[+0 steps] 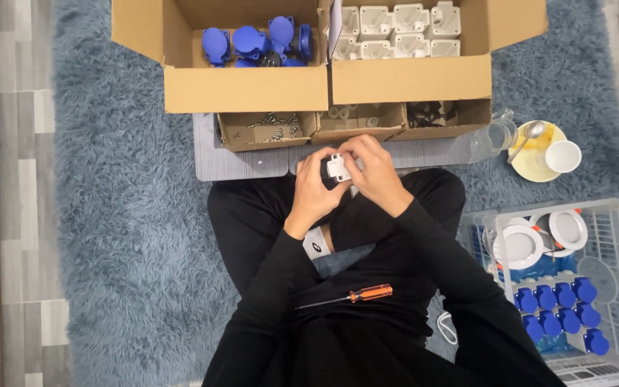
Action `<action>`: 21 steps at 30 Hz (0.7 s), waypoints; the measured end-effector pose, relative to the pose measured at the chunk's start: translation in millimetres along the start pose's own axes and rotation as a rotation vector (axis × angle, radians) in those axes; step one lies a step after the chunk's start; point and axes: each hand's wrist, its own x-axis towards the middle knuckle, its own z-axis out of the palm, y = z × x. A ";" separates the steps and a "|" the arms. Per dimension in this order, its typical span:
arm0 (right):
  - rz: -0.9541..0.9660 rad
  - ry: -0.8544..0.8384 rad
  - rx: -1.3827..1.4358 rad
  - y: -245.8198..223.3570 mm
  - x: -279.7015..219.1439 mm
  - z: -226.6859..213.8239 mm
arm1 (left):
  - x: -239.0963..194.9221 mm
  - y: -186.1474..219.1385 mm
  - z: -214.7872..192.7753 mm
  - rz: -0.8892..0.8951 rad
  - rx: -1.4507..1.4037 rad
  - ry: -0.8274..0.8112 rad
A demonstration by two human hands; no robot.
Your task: Assembling small electrical components using a screwdriver while sitting on the floor
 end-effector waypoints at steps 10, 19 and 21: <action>-0.006 0.002 -0.005 3.2 -4.2 5.4 | -0.7 -2.2 2.3 -0.022 -0.015 -0.016; -0.010 -0.011 -0.016 -2.4 -2.5 -0.2 | -0.4 0.6 2.5 -0.024 -0.019 -0.020; -0.015 -0.012 -0.016 -0.4 -3.7 -0.1 | -1.3 -0.4 2.1 -0.025 -0.014 -0.020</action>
